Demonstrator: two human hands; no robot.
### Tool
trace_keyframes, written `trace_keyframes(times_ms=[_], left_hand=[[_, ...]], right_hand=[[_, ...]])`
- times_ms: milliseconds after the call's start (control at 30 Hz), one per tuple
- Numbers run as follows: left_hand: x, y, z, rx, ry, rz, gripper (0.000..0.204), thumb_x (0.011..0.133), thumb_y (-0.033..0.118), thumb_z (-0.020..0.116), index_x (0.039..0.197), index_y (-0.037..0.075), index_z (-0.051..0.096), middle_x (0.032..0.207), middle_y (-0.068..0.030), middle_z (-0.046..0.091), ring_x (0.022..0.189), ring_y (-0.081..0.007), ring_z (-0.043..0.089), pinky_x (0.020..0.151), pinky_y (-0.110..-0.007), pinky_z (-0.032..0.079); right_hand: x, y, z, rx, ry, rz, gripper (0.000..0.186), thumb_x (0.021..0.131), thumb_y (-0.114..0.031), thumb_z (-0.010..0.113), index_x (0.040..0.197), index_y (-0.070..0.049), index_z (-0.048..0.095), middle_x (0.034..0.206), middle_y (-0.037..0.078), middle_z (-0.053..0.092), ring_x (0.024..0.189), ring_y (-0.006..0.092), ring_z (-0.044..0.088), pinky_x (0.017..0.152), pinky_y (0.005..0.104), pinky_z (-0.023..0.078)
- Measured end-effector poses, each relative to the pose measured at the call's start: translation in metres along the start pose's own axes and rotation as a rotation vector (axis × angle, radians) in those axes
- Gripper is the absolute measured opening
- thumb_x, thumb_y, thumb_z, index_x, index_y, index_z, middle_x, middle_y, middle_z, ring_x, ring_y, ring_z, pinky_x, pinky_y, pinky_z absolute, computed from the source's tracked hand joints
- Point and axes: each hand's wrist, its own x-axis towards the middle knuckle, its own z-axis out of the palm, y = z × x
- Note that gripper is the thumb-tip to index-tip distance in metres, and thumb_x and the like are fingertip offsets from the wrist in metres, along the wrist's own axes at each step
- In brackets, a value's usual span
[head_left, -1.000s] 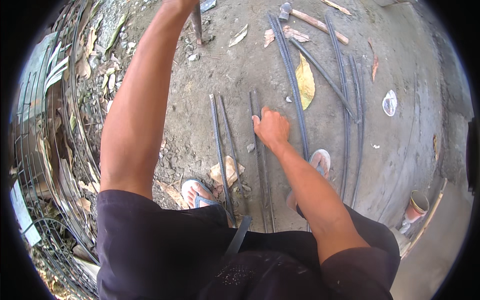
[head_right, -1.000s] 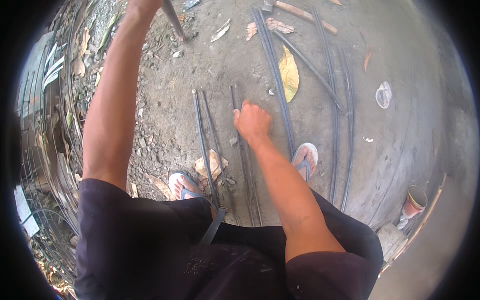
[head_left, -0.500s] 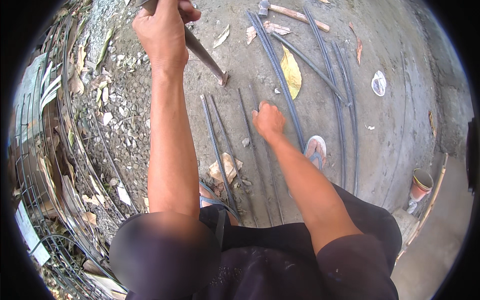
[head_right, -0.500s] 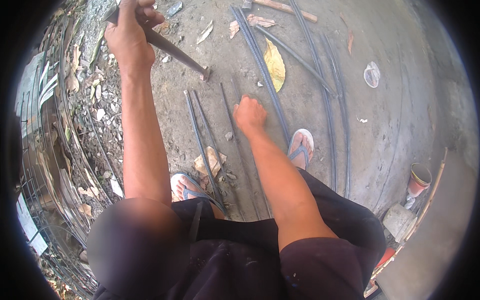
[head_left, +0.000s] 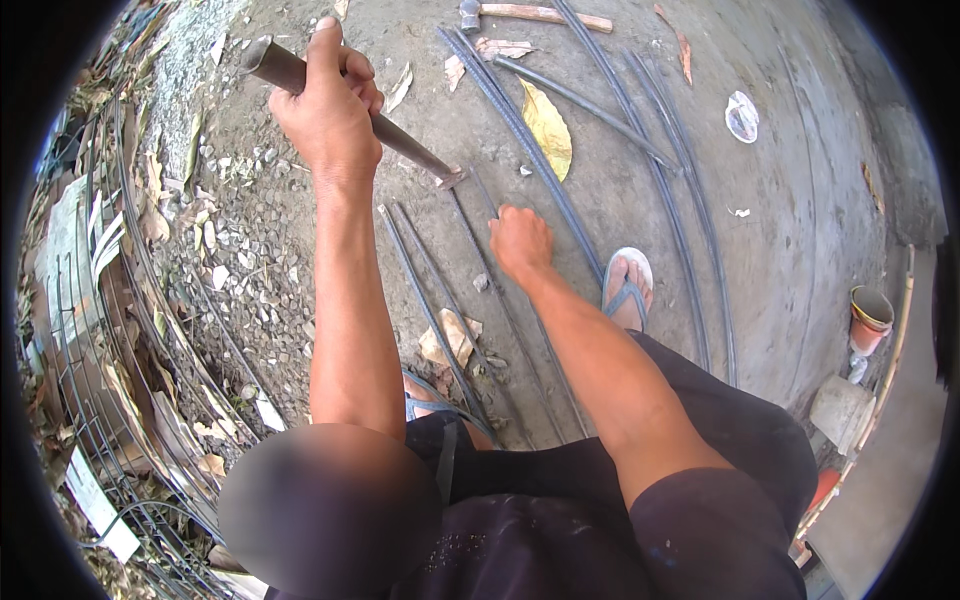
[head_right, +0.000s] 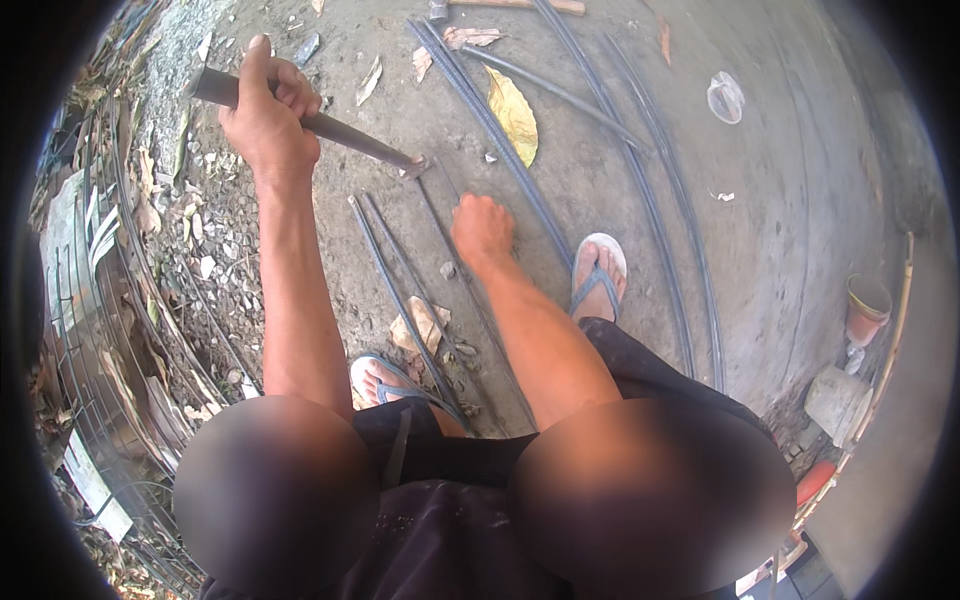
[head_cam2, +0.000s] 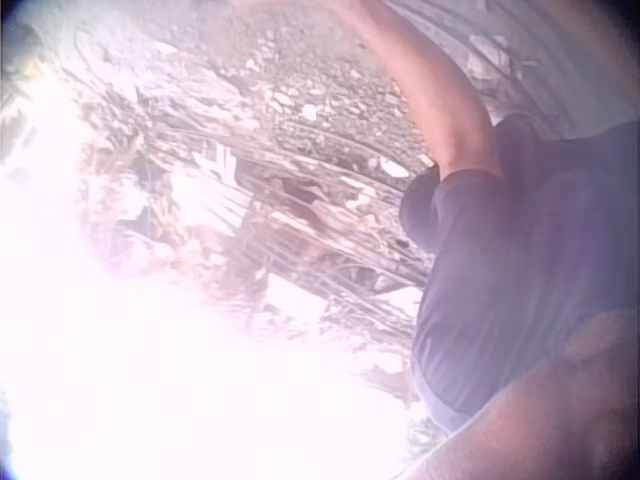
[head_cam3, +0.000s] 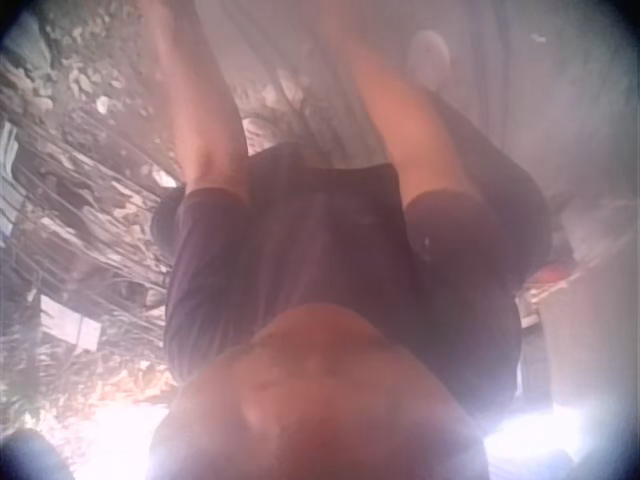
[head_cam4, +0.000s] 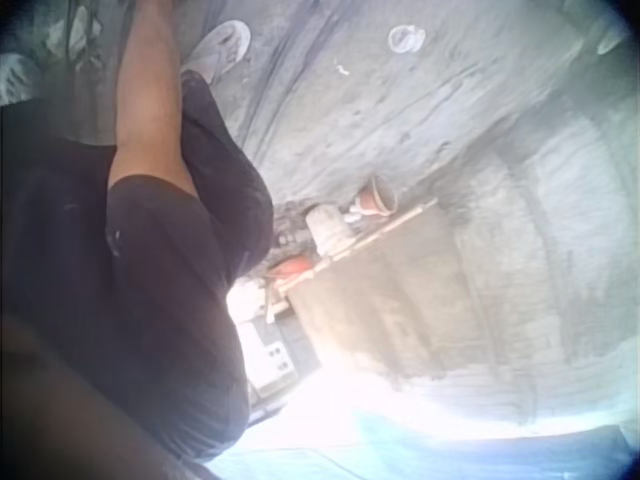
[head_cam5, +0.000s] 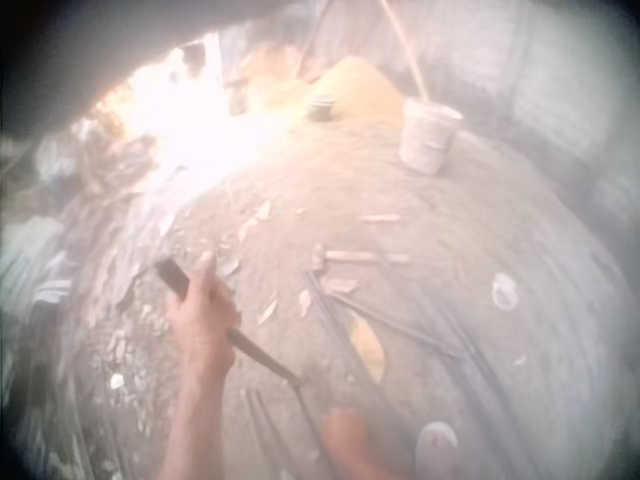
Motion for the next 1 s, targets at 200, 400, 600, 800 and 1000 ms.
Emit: trace_keyframes(times_ms=[200, 400, 600, 800, 1000], left_hand=[[-0.015, -0.004, 0.007, -0.022, -0.039, 0.004, 0.042, 0.097, 0.025, 0.068, 0.063, 0.003, 0.056, 0.054, -0.0058, 0.054, 0.041, -0.0103, 0.045, 0.040, -0.026, 0.035], [-0.034, -0.013, 0.009, -0.059, -0.048, -0.018, 0.043, 0.097, 0.025, 0.067, 0.063, 0.003, 0.057, 0.054, -0.0052, 0.054, 0.042, -0.0097, 0.045, 0.040, -0.026, 0.035], [-0.041, -0.010, 0.013, -0.050, -0.119, -0.019, 0.046, 0.097, 0.028, 0.069, 0.061, 0.002, 0.057, 0.053, -0.0035, 0.051, 0.043, -0.0103, 0.045, 0.042, -0.026, 0.037], [-0.024, -0.016, 0.012, -0.034, -0.183, 0.071, 0.047, 0.098, 0.032, 0.069, 0.063, 0.001, 0.061, 0.054, -0.0027, 0.052, 0.043, -0.0123, 0.046, 0.045, -0.027, 0.039], [0.003, 0.011, 0.014, -0.007, -0.490, -0.068, 0.031, 0.099, 0.028, 0.067, 0.077, 0.007, 0.059, 0.061, 0.0006, 0.050, 0.053, -0.0114, 0.048, 0.052, -0.030, 0.040]], right_hand=[[0.002, 0.008, 0.006, 0.044, 0.049, -0.040, 0.025, 0.096, -0.025, 0.066, 0.100, -0.002, 0.075, 0.096, 0.025, 0.073, 0.094, 0.0449, 0.071, 0.084, 0.0541, 0.056], [0.003, 0.010, 0.008, 0.061, 0.075, -0.065, 0.027, 0.095, -0.027, 0.067, 0.098, -0.001, 0.075, 0.093, 0.027, 0.072, 0.092, 0.0464, 0.071, 0.083, 0.0545, 0.055], [0.010, 0.016, 0.007, 0.120, 0.039, -0.093, 0.025, 0.094, -0.025, 0.070, 0.097, -0.001, 0.075, 0.094, 0.026, 0.073, 0.093, 0.0458, 0.070, 0.083, 0.0541, 0.055], [0.012, 0.018, 0.000, 0.085, 0.018, -0.072, 0.025, 0.092, -0.026, 0.072, 0.095, -0.002, 0.075, 0.096, 0.026, 0.073, 0.094, 0.0446, 0.070, 0.084, 0.0528, 0.055], [0.015, 0.006, -0.024, -0.064, -0.129, 0.006, 0.041, 0.091, -0.043, 0.074, 0.099, -0.003, 0.077, 0.104, 0.023, 0.074, 0.102, 0.0399, 0.071, 0.088, 0.0497, 0.055]])
